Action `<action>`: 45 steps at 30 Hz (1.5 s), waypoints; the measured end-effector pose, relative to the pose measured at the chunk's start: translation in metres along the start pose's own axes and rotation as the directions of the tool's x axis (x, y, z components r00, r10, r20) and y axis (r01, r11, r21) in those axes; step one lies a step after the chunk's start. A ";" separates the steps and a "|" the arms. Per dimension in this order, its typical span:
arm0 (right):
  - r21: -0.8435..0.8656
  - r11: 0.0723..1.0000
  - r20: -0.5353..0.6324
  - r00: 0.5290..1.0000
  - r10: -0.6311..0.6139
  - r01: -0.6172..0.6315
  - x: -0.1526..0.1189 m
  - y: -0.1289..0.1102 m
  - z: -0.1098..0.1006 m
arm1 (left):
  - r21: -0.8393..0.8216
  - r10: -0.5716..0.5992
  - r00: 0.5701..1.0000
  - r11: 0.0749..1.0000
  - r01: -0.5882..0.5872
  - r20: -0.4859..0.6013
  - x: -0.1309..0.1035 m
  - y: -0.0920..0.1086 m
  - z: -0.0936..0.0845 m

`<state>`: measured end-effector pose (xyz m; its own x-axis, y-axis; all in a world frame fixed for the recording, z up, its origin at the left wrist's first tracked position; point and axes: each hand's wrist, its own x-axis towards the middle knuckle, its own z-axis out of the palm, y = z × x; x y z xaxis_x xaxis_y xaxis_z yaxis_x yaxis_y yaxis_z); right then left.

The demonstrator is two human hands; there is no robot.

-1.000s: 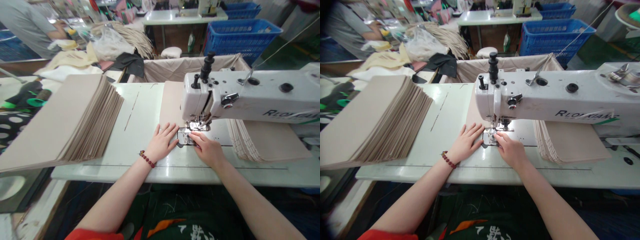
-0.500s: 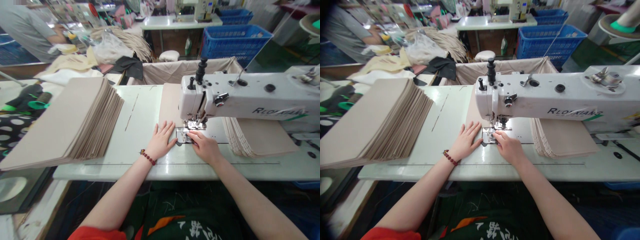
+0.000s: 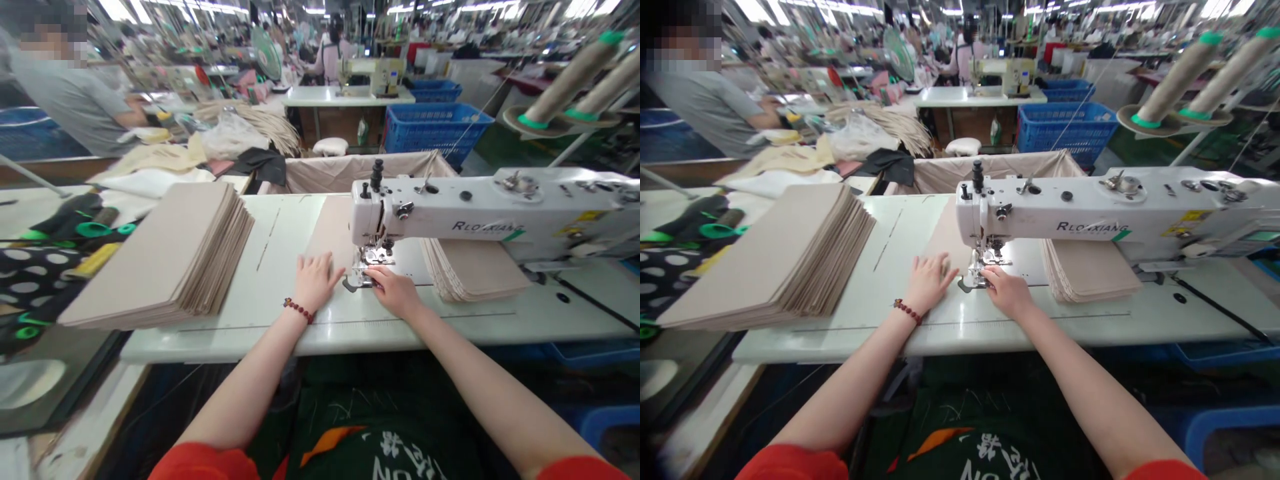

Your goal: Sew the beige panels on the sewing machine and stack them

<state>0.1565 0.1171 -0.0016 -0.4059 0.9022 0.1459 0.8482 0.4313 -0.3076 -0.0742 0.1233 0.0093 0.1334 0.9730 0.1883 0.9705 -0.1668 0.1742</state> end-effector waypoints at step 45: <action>0.313 0.910 0.048 0.961 0.271 -0.272 -0.165 -0.044 0.000 | -0.498 0.316 0.947 0.830 -0.250 0.050 -0.121 0.101 0.007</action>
<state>0.1866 -0.0511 -0.0119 -0.1769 0.9842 0.0117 0.7754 0.1467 -0.6142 0.0086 -0.0101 -0.0023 0.4431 0.8772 0.1848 0.6724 -0.4616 0.5786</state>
